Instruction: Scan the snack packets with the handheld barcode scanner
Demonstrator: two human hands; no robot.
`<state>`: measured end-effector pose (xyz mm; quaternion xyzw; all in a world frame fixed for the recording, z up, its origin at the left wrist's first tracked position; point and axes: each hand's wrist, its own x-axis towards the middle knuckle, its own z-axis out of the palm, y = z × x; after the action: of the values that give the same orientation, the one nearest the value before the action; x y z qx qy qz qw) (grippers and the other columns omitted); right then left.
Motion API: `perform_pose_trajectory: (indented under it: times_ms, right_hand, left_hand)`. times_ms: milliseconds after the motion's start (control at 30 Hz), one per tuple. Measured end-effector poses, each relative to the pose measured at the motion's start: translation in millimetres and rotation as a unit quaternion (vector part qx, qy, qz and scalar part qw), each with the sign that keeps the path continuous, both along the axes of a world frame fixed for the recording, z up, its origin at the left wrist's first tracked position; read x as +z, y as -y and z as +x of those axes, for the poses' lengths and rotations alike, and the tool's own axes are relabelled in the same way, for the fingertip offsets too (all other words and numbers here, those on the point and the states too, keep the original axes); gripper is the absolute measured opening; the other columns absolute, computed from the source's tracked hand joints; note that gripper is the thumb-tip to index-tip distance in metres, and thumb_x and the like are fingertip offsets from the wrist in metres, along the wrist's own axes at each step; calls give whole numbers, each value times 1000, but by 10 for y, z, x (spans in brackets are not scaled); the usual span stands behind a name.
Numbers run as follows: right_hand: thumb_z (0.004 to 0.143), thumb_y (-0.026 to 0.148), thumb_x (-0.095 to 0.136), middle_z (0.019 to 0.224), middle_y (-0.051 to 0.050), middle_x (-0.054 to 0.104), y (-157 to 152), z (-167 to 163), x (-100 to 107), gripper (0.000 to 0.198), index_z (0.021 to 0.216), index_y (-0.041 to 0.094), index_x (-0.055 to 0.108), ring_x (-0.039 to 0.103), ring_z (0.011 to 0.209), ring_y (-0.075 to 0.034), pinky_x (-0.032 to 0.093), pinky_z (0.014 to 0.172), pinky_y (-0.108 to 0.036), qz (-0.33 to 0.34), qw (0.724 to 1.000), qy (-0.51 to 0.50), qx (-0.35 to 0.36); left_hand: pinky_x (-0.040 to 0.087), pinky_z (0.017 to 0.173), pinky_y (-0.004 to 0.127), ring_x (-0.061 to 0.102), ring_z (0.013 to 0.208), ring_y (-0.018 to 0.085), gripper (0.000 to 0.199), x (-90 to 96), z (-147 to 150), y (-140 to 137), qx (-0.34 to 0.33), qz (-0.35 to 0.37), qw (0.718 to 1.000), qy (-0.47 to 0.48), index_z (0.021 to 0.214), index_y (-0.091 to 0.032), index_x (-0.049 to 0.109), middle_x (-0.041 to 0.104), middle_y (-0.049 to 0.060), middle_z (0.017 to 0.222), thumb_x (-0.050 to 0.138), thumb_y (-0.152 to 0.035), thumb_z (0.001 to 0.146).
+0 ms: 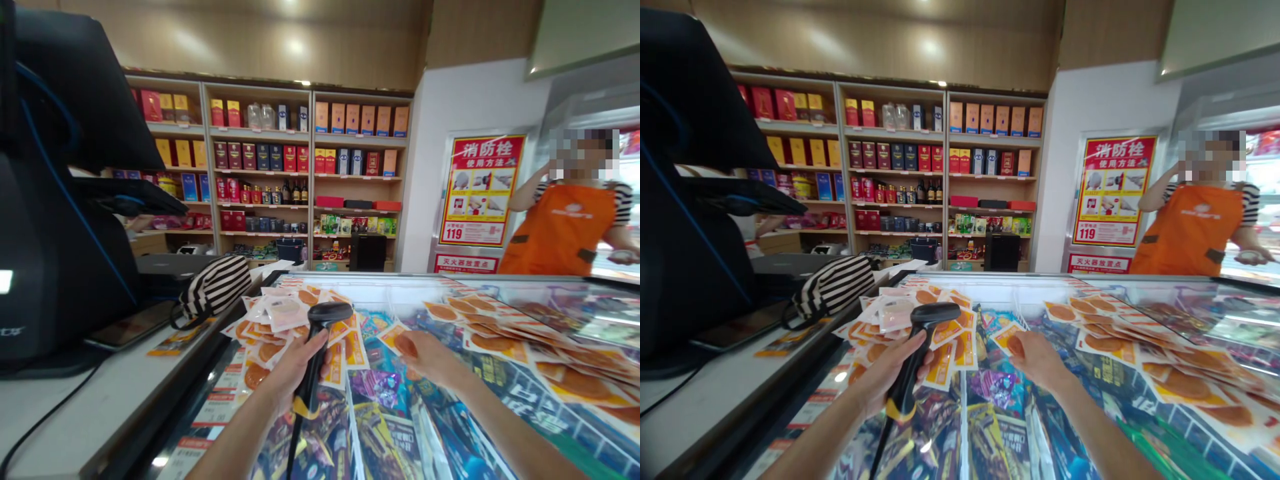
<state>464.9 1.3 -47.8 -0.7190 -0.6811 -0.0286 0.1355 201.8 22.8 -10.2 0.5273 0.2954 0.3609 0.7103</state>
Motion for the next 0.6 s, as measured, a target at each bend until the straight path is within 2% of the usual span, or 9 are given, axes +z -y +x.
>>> perform_pose_trajectory:
  times_ms: [133, 167, 233, 300, 400, 433, 533, 567, 600]
  right_hand:
    - [69, 19, 39, 70, -9, 62, -72, 207, -41, 26, 87, 15, 58, 56, 64, -17, 37, 58, -25, 40, 997, 9, -66]
    - [69, 19, 38, 69, -9, 62, -93, 270, -42, 29, 89, 14, 58, 56, 62, -18, 38, 57, -26, 77, 993, -12, -94]
    - [67, 21, 37, 65, -8, 63, -128, 387, -42, 31, 86, 11, 60, 55, 57, -16, 40, 55, -24, 169, 966, -135, -141]
    - [66, 23, 33, 60, -5, 63, -155, 474, -58, 32, 75, 11, 61, 52, 50, -12, 42, 52, -22, 231, 918, -278, -162]
    - [65, 20, 33, 58, -3, 63, -188, 503, -123, 26, 67, 17, 58, 51, 46, -11, 44, 51, -25, 233, 842, -459, -161]
    - [65, 19, 35, 60, -3, 63, -198, 484, -145, 22, 69, 19, 57, 53, 48, -12, 45, 51, -27, 223, 802, -531, -157]
    - [62, 20, 43, 72, -1, 63, -231, 373, -163, 17, 77, 25, 52, 58, 60, -16, 46, 56, -34, 198, 639, -734, -116]
    - [63, 21, 44, 76, -1, 63, -244, 329, -150, 19, 80, 26, 51, 58, 66, -17, 47, 58, -35, 195, 610, -763, -93]
    - [63, 22, 45, 81, -1, 62, -258, 286, -130, 21, 83, 27, 50, 58, 71, -18, 46, 61, -37, 193, 593, -778, -68]
  left_hand:
    - [27, 43, 19, 42, 43, 5, 30, -4, -12, -8, 10, -4, 1000, 6, 68, -17, 41, 48, -3, 57, 49, -46, 67]
    - [27, 43, 19, 42, 43, 5, 29, -5, -18, -11, 7, -4, 1000, 9, 68, -17, 41, 48, -3, 57, 49, -45, 67]
    - [27, 44, 19, 42, 44, 5, 28, -3, -31, -14, 1, -9, 1000, 19, 69, -17, 41, 48, -3, 57, 48, -45, 68]
    - [28, 44, 19, 42, 44, 5, 28, 11, -37, -1, -8, -18, 1000, 24, 71, -18, 41, 48, -3, 57, 48, -44, 68]
    - [28, 43, 19, 42, 43, 5, 30, 50, -19, 58, -15, -24, 1000, 9, 72, -17, 42, 48, -3, 57, 49, -46, 68]
    - [28, 43, 19, 42, 42, 5, 31, 63, -6, 84, -12, -21, 1000, 0, 72, -17, 42, 48, -3, 56, 49, -47, 67]
    - [27, 40, 19, 42, 40, 6, 34, 84, 40, 145, -19, -16, 999, -24, 72, -17, 45, 48, -3, 54, 49, -49, 65]
    - [27, 40, 20, 42, 40, 6, 35, 85, 51, 156, -30, -17, 999, -28, 73, -17, 45, 48, -3, 54, 49, -50, 64]
    - [28, 40, 20, 43, 39, 7, 35, 83, 60, 162, -43, -17, 998, -31, 73, -17, 45, 49, -3, 53, 49, -51, 64]
